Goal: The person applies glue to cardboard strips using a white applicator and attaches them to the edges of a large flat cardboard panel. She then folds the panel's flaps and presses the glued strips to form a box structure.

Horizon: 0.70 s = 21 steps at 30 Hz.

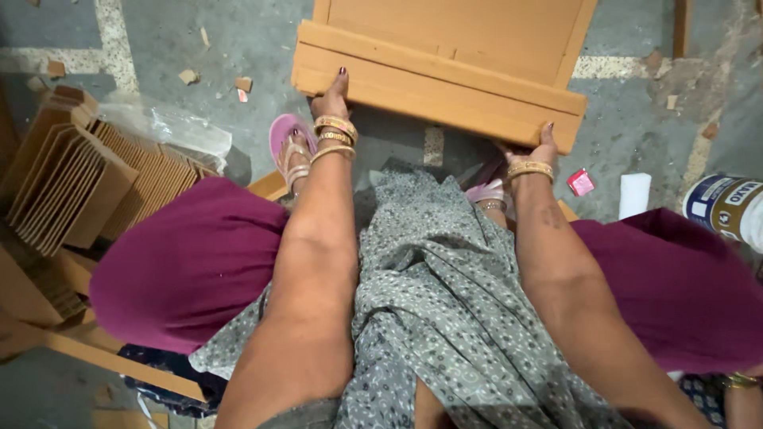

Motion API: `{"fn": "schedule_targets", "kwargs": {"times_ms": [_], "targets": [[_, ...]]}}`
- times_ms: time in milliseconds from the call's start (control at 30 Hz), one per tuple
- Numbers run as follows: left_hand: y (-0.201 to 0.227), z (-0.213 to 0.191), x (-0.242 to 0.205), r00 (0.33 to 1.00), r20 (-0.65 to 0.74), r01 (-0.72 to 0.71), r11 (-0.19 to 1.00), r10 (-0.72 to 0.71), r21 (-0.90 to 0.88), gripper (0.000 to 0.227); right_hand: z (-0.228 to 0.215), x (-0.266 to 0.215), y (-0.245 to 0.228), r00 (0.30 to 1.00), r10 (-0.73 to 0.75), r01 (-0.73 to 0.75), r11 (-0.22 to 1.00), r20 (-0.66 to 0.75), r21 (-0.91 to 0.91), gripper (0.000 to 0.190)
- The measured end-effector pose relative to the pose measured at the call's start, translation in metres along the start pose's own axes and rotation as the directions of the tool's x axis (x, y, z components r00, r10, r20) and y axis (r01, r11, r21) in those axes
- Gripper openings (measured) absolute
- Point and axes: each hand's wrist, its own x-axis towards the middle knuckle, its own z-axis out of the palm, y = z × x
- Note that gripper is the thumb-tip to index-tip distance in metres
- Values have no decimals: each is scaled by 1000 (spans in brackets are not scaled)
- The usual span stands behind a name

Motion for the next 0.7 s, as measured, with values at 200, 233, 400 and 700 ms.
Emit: {"fn": "schedule_targets", "kwargs": {"times_ms": [200, 233, 400, 700], "targets": [[-32, 33, -43, 992, 99, 66, 986, -82, 153, 69, 34, -24, 39, 992, -58, 46, 994, 113, 103, 71], [-45, 43, -55, 976, 101, 163, 952, -195, 259, 72, 44, -30, 55, 990, -54, 45, 997, 133, 69, 71], [-89, 76, -74, 906, 196, 329, 915, -376, 234, 67, 81, -43, 100, 1000, 10, -11, 993, -5, -117, 72], [-89, 68, -80, 908, 139, 369, 912, -395, 178, 70, 46, -15, 115, 998, -50, 54, 990, 38, -127, 55]]}}
